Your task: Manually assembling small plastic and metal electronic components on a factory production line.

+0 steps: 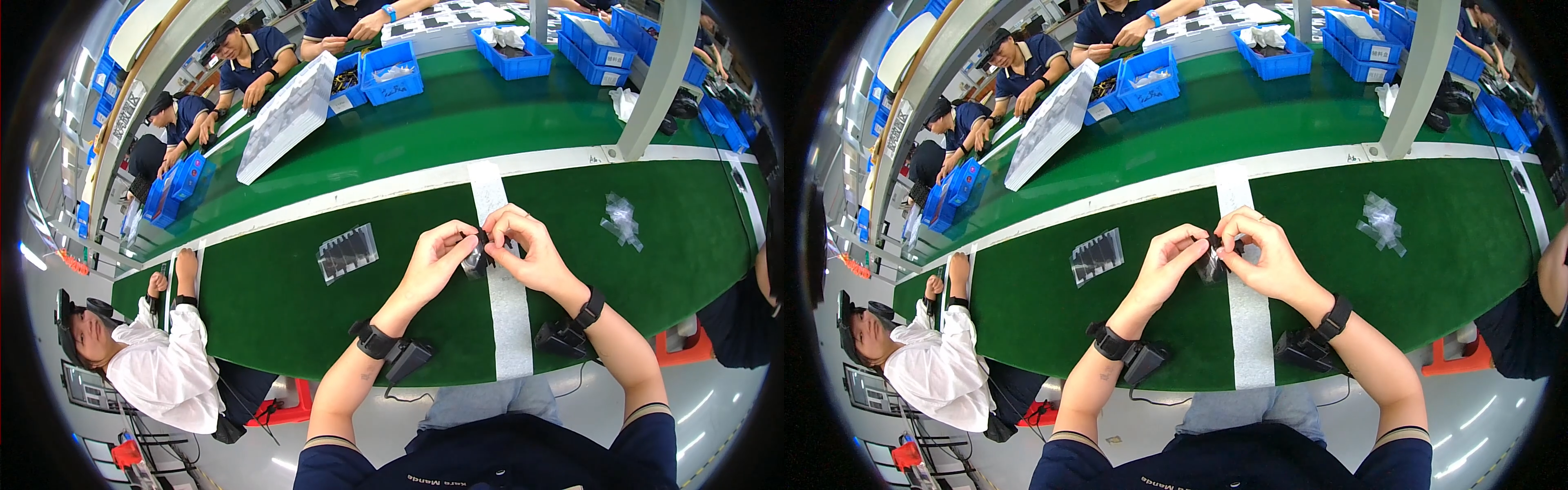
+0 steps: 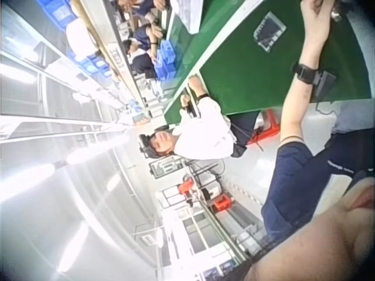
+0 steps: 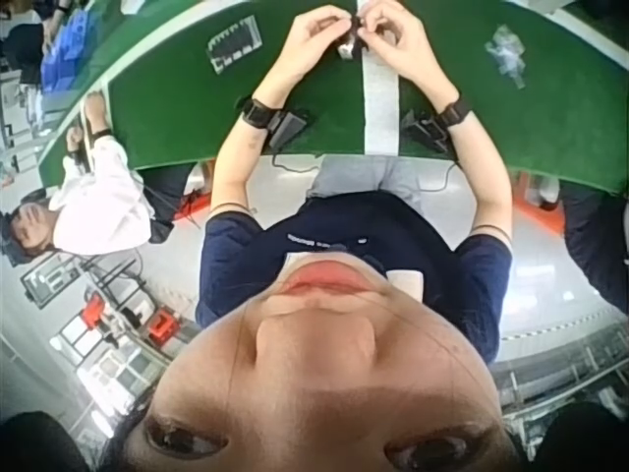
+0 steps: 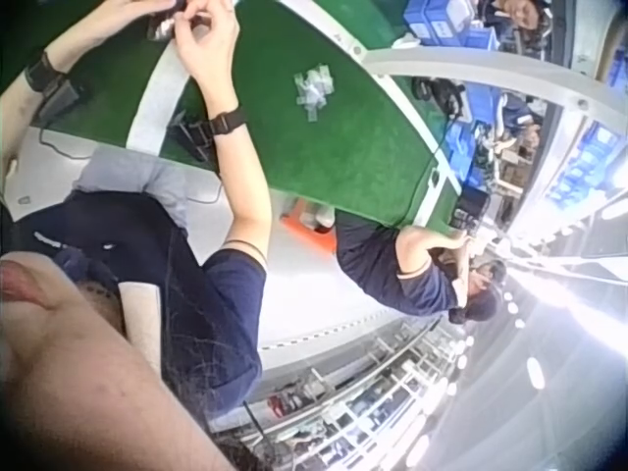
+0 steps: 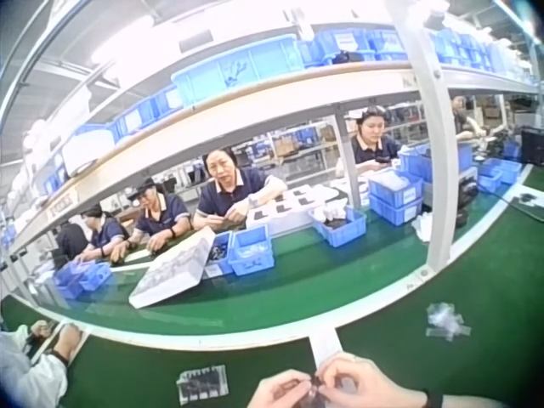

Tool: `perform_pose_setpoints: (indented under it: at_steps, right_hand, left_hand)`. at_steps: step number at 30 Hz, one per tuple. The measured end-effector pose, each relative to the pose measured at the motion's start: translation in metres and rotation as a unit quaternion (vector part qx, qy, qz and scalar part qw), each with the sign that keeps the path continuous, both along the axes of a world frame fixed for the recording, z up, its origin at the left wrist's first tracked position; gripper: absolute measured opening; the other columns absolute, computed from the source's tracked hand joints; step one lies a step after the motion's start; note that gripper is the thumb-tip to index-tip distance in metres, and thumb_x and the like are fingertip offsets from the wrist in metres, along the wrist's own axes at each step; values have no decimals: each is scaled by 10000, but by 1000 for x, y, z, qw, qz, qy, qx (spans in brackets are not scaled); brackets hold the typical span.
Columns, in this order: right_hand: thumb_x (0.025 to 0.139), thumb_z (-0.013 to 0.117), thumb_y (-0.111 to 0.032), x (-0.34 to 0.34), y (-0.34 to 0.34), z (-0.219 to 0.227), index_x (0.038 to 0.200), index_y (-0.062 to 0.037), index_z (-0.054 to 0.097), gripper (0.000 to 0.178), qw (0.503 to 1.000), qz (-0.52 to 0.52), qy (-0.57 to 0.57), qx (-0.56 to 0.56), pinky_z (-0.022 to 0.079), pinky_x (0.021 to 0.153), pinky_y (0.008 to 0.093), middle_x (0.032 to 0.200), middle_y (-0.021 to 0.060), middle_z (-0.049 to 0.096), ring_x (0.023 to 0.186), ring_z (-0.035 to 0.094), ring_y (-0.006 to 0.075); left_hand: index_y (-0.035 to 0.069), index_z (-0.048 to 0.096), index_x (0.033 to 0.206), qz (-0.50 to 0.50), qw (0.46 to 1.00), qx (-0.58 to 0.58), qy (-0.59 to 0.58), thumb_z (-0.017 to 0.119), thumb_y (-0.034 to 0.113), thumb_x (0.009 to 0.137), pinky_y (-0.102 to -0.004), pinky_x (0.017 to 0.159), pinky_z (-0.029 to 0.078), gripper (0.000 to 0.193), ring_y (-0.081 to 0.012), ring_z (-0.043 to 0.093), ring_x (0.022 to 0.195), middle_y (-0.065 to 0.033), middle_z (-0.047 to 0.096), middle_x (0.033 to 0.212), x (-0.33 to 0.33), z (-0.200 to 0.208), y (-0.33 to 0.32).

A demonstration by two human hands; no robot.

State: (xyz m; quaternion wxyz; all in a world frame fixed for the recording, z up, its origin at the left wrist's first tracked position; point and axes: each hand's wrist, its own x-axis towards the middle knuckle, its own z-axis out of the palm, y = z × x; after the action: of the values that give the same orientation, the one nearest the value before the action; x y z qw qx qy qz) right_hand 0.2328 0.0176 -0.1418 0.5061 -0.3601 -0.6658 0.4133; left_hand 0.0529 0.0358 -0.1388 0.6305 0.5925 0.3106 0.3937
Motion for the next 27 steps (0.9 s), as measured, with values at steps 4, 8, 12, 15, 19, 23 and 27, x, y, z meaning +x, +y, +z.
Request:
perform_pose_setpoints:
  at_steps: [4,8,12,15,19,23,27]
  right_hand:
    - [728,604,15,-1,-1,-1,726,-64,484,143,1000,0,11,-1,457,714,294,919,53,556,871,545,166]
    - [726,603,15,0,0,-1,724,-61,485,141,1000,4,14,0,458,715,293,919,58,557,871,548,172]
    - [727,601,15,1,0,-1,724,-56,488,134,1000,4,9,4,464,716,295,919,62,557,873,551,174]
    - [729,599,16,2,1,2,723,-52,487,131,1000,-2,-3,1,468,718,297,918,65,557,870,553,176]
    - [746,581,39,-1,2,-2,740,-39,483,125,999,18,39,-6,472,739,295,908,66,551,851,556,157]
    - [779,564,61,-4,0,-5,880,-34,468,169,994,-2,92,-52,458,766,265,919,34,532,863,538,109]
    - [779,566,79,-4,0,-2,1066,-62,415,353,989,-20,131,-73,448,781,255,916,41,526,872,533,101]
  left_hand:
    - [5,577,941,-1,1000,-2,7,551,101,890,-204,747,435,113,-56,550,827,-12,610,884,-1,-2,-1]
    - [-10,569,950,-1,1000,-1,0,544,88,891,-207,755,447,117,-63,558,842,-24,607,902,0,-2,-1]
    - [8,580,935,7,1000,-6,-4,549,104,891,-203,723,424,110,-54,542,804,-4,610,857,3,3,-3]
    - [6,581,938,8,1000,1,4,548,100,891,-204,722,424,110,-53,540,798,-5,609,855,3,3,-1]
    - [-21,571,945,7,1000,13,12,545,77,888,-202,738,439,117,-61,549,837,-19,600,883,-1,-1,1]
    - [21,493,1113,45,997,65,18,571,55,859,-268,819,456,268,-121,566,919,-61,578,1023,3,2,-1]
    - [86,337,1307,111,986,101,75,688,106,773,-344,880,445,639,-229,498,1089,-158,433,1243,2,3,-2]
